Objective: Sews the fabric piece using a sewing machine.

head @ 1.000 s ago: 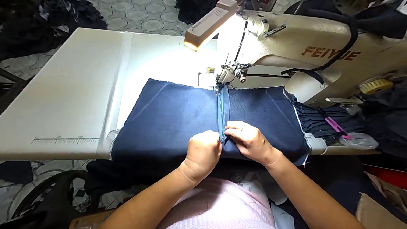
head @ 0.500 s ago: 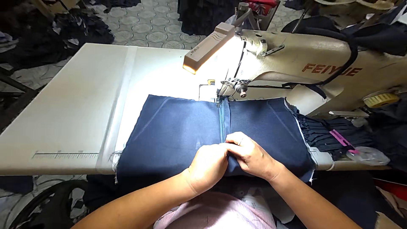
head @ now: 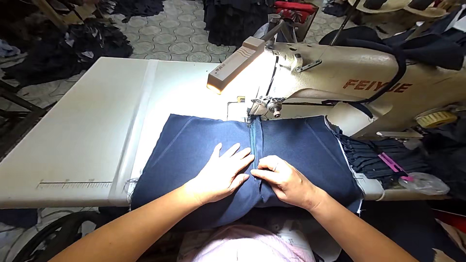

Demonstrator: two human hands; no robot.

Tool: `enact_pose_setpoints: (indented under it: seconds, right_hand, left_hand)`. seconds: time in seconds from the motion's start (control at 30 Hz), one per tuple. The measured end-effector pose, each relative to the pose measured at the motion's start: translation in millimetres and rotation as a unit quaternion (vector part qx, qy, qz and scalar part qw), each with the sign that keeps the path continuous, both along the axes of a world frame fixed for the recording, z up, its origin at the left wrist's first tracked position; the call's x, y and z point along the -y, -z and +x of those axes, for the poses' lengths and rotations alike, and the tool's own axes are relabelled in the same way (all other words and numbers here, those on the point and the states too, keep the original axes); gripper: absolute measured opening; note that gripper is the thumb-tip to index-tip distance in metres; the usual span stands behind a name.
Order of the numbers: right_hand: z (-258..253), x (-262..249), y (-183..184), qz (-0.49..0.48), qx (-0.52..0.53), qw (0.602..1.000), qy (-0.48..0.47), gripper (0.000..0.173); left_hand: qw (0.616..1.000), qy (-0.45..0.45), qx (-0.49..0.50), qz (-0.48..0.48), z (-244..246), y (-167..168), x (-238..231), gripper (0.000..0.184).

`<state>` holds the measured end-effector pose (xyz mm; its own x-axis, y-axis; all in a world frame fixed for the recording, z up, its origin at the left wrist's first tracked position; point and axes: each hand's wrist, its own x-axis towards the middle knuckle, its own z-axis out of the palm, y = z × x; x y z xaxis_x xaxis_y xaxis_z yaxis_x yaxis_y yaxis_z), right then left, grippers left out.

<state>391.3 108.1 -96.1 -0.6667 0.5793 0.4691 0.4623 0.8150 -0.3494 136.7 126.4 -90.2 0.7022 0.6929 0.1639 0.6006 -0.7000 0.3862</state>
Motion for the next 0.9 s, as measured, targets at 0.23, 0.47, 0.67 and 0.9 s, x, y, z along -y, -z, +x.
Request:
enact_pose_setpoints:
  seconds: [0.23, 0.47, 0.67, 0.9]
  right_hand:
    - [6, -30, -2, -0.012, 0.017, 1.0, -0.012, 0.039]
    - [9, -44, -2, -0.012, 0.009, 0.999, -0.036, 0.037]
    - [9, -64, -7, 0.01, 0.016, 0.999, -0.041, 0.037]
    - [9, -94, -8, 0.016, 0.013, 0.998, -0.066, 0.037]
  left_hand:
    - [1.0, -0.01, -0.03, 0.003, 3, -3, -21, 0.054]
    - [0.999, -0.014, -0.03, 0.011, 3, -3, -30, 0.055]
    - [0.999, -0.01, -0.019, 0.027, 4, -1, -48, 0.055]
    - [0.998, 0.007, -0.004, 0.057, 1, 3, -76, 0.055]
